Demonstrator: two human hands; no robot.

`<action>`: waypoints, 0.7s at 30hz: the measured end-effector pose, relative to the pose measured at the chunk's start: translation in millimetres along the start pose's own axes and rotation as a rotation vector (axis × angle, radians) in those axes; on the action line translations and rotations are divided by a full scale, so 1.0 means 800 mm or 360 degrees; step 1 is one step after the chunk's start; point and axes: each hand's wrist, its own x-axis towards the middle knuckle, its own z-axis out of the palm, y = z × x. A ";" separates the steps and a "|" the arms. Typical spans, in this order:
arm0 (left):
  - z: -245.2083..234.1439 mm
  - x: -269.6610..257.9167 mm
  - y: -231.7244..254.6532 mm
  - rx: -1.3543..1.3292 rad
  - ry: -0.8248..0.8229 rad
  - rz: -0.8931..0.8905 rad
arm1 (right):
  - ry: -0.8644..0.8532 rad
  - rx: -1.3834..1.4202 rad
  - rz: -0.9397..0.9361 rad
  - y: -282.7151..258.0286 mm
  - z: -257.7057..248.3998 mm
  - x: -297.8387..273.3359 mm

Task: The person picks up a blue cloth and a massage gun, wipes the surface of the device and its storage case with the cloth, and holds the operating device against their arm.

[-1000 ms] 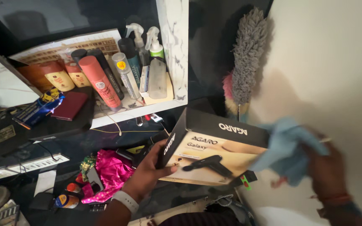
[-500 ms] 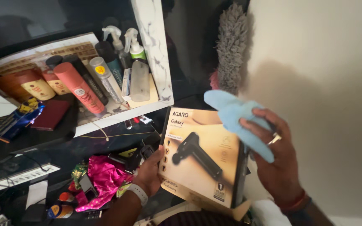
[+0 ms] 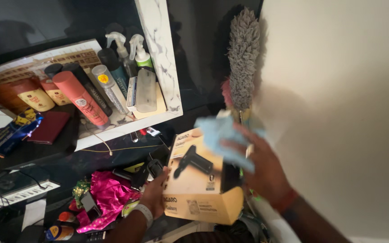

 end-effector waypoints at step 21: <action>0.074 -0.036 0.021 -0.0045 0.0093 -0.0088 | 0.0399 -0.0024 0.0804 0.001 -0.006 -0.023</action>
